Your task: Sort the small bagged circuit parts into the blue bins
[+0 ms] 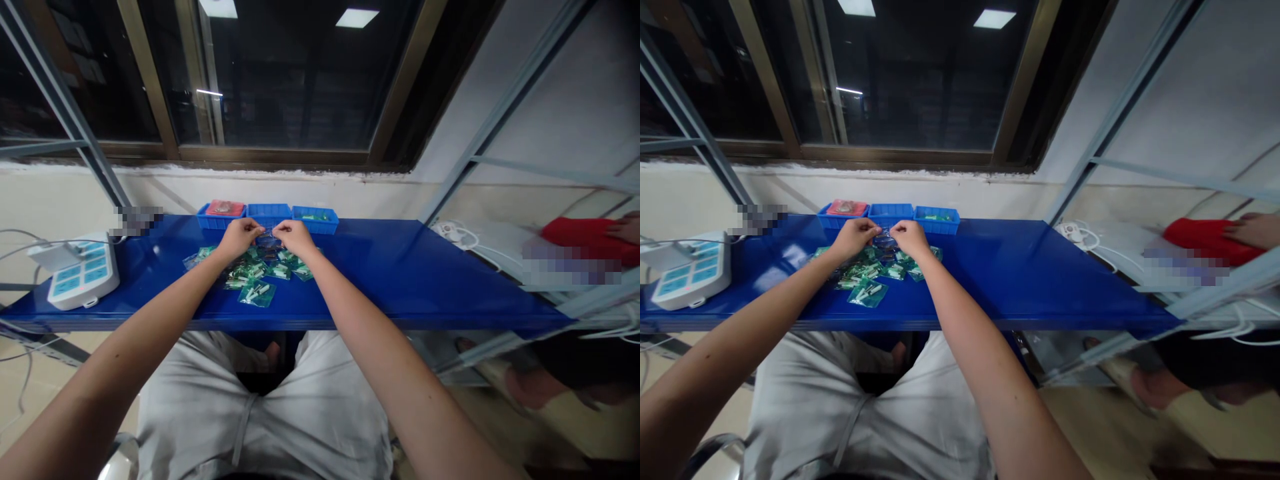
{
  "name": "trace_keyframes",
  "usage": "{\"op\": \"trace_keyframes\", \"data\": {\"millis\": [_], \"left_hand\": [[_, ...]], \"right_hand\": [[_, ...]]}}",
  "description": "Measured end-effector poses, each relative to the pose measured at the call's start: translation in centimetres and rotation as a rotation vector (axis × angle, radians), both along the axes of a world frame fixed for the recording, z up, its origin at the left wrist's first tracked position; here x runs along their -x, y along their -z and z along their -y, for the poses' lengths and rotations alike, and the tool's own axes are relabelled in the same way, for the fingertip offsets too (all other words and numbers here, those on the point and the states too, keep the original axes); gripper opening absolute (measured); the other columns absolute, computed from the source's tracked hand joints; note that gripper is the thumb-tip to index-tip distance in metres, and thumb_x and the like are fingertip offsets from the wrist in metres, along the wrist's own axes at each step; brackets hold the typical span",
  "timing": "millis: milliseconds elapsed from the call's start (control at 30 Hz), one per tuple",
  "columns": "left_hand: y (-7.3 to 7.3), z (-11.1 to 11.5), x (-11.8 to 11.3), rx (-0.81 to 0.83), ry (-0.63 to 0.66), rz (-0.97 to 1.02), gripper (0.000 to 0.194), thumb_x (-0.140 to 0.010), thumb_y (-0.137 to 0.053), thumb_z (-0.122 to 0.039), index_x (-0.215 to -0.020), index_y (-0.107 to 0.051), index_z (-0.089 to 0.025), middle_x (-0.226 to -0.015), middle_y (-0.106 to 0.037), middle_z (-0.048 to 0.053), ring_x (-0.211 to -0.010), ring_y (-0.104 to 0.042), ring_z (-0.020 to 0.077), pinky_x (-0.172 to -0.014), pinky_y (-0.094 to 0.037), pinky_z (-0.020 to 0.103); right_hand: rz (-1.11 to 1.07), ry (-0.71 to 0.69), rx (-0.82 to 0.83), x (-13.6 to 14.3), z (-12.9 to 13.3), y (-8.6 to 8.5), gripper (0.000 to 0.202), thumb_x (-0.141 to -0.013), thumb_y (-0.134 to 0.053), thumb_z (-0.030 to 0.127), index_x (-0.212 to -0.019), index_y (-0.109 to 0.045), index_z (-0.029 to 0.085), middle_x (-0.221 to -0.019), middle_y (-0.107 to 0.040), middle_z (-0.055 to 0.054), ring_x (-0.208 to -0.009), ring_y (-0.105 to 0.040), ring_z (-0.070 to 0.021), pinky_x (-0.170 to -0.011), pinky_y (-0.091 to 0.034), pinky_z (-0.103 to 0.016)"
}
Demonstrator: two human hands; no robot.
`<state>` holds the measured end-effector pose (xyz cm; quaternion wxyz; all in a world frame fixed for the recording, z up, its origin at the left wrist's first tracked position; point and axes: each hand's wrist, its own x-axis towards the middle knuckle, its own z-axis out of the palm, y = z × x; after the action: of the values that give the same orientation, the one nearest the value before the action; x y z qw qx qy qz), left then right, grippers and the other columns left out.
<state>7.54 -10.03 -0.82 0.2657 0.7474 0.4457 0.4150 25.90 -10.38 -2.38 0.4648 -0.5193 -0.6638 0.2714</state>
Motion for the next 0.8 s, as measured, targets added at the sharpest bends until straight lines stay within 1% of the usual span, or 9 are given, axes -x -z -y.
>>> {"op": "trace_keyframes", "data": {"millis": [133,267,367,500,600,800], "left_hand": [[0.0,0.2,0.0,-0.077,-0.035,-0.049,0.023,-0.080,-0.064,-0.040,-0.077,-0.063,-0.017,-0.052,-0.055,-0.002,-0.055,-0.051,0.0149,-0.057,-0.038,0.026],[0.4,0.2,0.0,-0.132,-0.049,-0.109,0.020,-0.084,-0.060,-0.037,-0.079,-0.062,-0.018,-0.057,-0.058,-0.001,-0.058,-0.056,0.0161,-0.059,-0.040,0.027],[0.7,0.0,0.0,-0.104,-0.008,-0.095,0.018,-0.084,-0.058,-0.034,-0.082,-0.062,-0.017,-0.063,-0.062,0.001,-0.059,-0.059,0.0163,-0.060,-0.043,0.027],[1.1,-0.4,0.1,-0.042,0.027,-0.073,0.022,-0.079,-0.064,-0.035,-0.089,-0.065,-0.016,-0.074,-0.069,0.004,-0.065,-0.062,0.0170,-0.060,-0.045,0.027],[1.3,-0.7,0.3,-0.012,0.034,-0.082,0.025,-0.076,-0.066,-0.036,-0.089,-0.067,-0.015,-0.074,-0.069,0.005,-0.065,-0.062,0.0172,-0.058,-0.045,0.026],[1.1,-0.7,0.3,0.063,0.067,-0.017,0.023,-0.076,-0.066,-0.037,-0.081,-0.066,-0.014,-0.066,-0.065,0.003,-0.058,-0.060,0.0154,-0.058,-0.047,0.027]], "right_hand": [[-0.002,-0.013,0.015,0.1,0.0,0.1,0.010,-0.077,-0.062,0.023,-0.074,-0.069,0.017,-0.064,-0.065,-0.001,-0.061,-0.061,-0.0152,-0.062,-0.048,-0.025],[-0.052,-0.012,0.058,0.1,0.1,0.0,0.009,-0.077,-0.060,0.021,-0.070,-0.066,0.017,-0.060,-0.062,0.001,-0.052,-0.058,-0.0130,-0.053,-0.046,-0.023],[-0.076,-0.016,0.086,0.1,0.3,0.0,0.008,-0.077,-0.059,0.018,-0.070,-0.064,0.017,-0.058,-0.061,0.002,-0.050,-0.060,-0.0123,-0.048,-0.044,-0.021],[-0.130,-0.034,0.146,0.3,0.6,-0.3,0.008,-0.078,-0.059,0.014,-0.071,-0.062,0.017,-0.061,-0.063,0.000,-0.048,-0.061,-0.0120,-0.040,-0.040,-0.019],[-0.171,-0.030,0.162,0.5,0.8,-0.5,0.011,-0.080,-0.058,0.012,-0.070,-0.060,0.016,-0.061,-0.063,0.000,-0.048,-0.061,-0.0114,-0.036,-0.038,-0.018],[-0.195,-0.050,0.162,0.4,1.0,-0.7,0.013,-0.083,-0.057,0.010,-0.071,-0.059,0.016,-0.058,-0.061,0.002,-0.046,-0.061,-0.0107,-0.034,-0.039,-0.017]]}}
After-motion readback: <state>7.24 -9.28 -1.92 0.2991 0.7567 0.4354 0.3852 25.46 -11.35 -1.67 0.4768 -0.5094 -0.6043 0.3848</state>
